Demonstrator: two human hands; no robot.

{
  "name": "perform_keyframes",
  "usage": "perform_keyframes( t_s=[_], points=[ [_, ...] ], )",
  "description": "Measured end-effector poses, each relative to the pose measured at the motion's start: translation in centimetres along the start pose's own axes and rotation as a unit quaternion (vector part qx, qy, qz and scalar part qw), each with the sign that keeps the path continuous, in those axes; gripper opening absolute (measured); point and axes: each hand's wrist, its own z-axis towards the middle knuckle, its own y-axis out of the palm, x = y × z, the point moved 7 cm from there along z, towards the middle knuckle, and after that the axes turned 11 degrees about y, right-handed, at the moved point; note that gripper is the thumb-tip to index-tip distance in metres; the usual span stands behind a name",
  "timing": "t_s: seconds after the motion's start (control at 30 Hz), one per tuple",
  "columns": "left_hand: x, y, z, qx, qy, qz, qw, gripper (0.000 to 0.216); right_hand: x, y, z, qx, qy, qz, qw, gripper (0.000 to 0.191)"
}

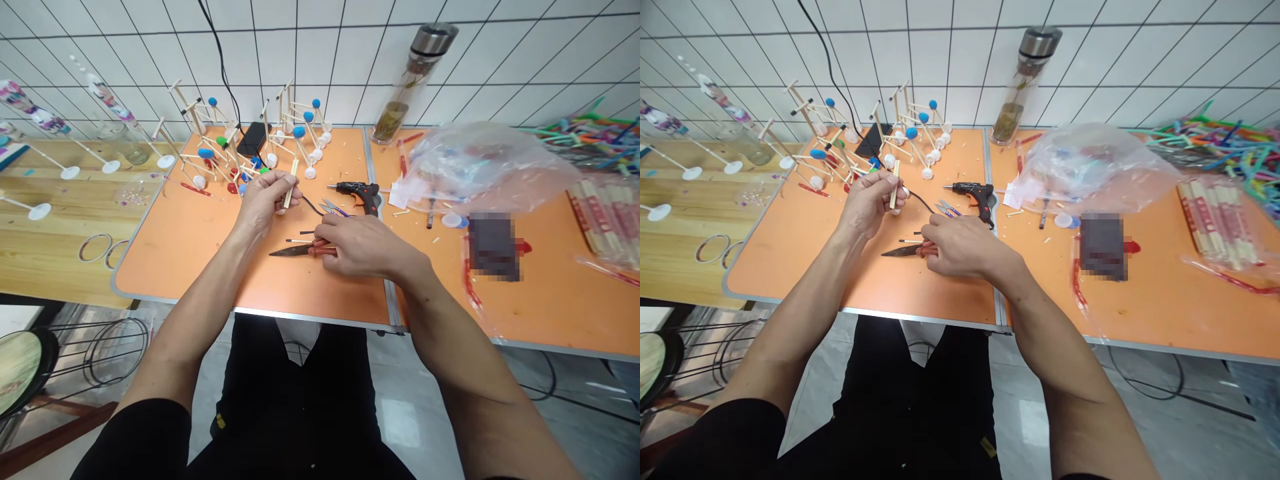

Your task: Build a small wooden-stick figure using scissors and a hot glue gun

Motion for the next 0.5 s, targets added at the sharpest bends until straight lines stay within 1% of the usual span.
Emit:
perform_keyframes(
  t_s=[0.07,0.17,0.2,0.27,0.3,0.37,0.43,0.47,0.5],
  points=[
    [0.5,-0.2,0.1,0.013,0.013,-0.006,1.0,0.04,0.7,-0.6,-0.1,-0.006,-0.01,0.035,0.999,0.02],
    [1.2,-0.7,0.3,0.041,0.036,-0.004,0.999,0.039,3.2,-1.5,-0.3,-0.031,-0.016,0.142,0.989,0.019],
    [1.4,-0.9,0.4,0.049,0.045,-0.005,0.998,0.039,4.2,-1.7,-0.3,-0.042,-0.011,0.185,0.982,0.02],
    [1.7,-1.1,0.4,0.057,0.059,-0.013,0.997,0.038,6.6,-2.4,-0.1,-0.035,0.029,0.295,0.954,0.022],
    [1.7,-1.1,0.4,0.056,0.063,-0.018,0.996,0.038,7.8,-2.5,0.1,-0.025,0.06,0.355,0.933,0.023],
    [1.6,-0.9,0.4,0.043,0.064,-0.028,0.997,0.036,9.5,-2.4,0.6,0.002,0.113,0.483,0.868,0.026],
    [1.3,-0.6,0.3,0.024,0.06,-0.033,0.997,0.034,9.9,-1.7,1.3,0.019,0.123,0.611,0.782,0.036],
    [1.1,-0.4,0.2,0.014,0.057,-0.033,0.998,0.033,9.8,-1.1,1.7,0.016,0.13,0.649,0.75,0.043],
    [0.9,-0.2,0.1,0.005,0.054,-0.031,0.998,0.033,9.5,-0.7,2.1,0.017,0.13,0.67,0.731,0.05]
  ],
)
